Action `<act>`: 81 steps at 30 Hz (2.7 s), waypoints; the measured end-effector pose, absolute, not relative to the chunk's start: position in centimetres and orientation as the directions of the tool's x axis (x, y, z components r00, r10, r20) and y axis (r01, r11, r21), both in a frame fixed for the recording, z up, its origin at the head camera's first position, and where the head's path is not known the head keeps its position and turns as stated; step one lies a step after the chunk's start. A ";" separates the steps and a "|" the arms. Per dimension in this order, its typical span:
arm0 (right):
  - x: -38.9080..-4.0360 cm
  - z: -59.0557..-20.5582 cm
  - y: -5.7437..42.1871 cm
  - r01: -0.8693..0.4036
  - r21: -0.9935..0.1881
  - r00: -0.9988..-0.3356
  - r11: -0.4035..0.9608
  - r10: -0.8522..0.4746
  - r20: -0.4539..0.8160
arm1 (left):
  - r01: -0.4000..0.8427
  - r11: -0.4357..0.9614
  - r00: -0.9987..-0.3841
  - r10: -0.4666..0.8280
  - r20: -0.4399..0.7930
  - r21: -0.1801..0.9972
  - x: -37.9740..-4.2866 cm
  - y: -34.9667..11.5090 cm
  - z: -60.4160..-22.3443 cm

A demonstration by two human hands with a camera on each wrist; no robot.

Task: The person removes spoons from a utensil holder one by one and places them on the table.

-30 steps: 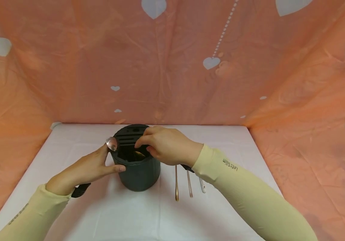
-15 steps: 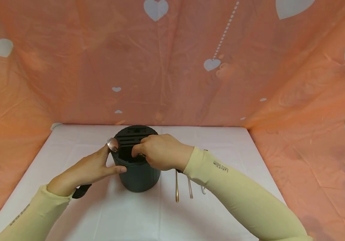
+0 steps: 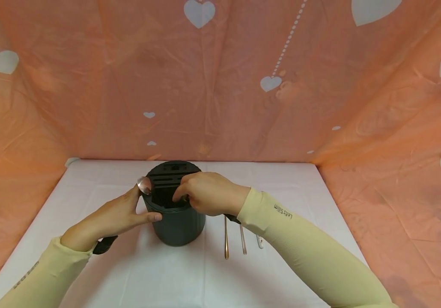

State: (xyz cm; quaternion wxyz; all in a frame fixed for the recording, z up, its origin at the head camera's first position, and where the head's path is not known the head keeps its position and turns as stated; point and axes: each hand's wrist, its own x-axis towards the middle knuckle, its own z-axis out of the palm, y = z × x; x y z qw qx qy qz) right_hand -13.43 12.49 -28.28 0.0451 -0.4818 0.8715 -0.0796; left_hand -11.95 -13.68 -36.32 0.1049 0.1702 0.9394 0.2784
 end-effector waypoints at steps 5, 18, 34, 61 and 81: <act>-13.7 -28.6 12.8 -0.835 -0.199 -0.538 0.513 -0.837 0.098 | 0.259 0.787 -0.922 0.375 -0.101 0.559 -11.9 -13.7 -36.5; -13.9 -28.8 13.9 -0.855 -0.171 -0.518 0.490 -0.781 0.350 | 0.264 0.785 -0.924 0.372 -0.085 0.561 -12.0 -13.6 -36.5; -14.5 -29.4 14.7 -0.871 -0.078 -0.465 0.485 -0.764 0.447 | 0.307 0.761 -0.917 0.398 -0.038 0.571 -12.0 -13.5 -36.7; -16.0 -29.2 17.1 -0.884 0.153 -0.350 0.442 -0.842 0.410 | 0.309 0.763 -0.918 0.396 -0.032 0.567 -12.0 -13.5 -36.6; -16.8 -29.6 17.8 -0.882 0.067 -0.381 0.466 -0.789 0.483 | 0.291 0.765 -0.915 0.398 -0.066 0.575 -12.0 -13.5 -36.8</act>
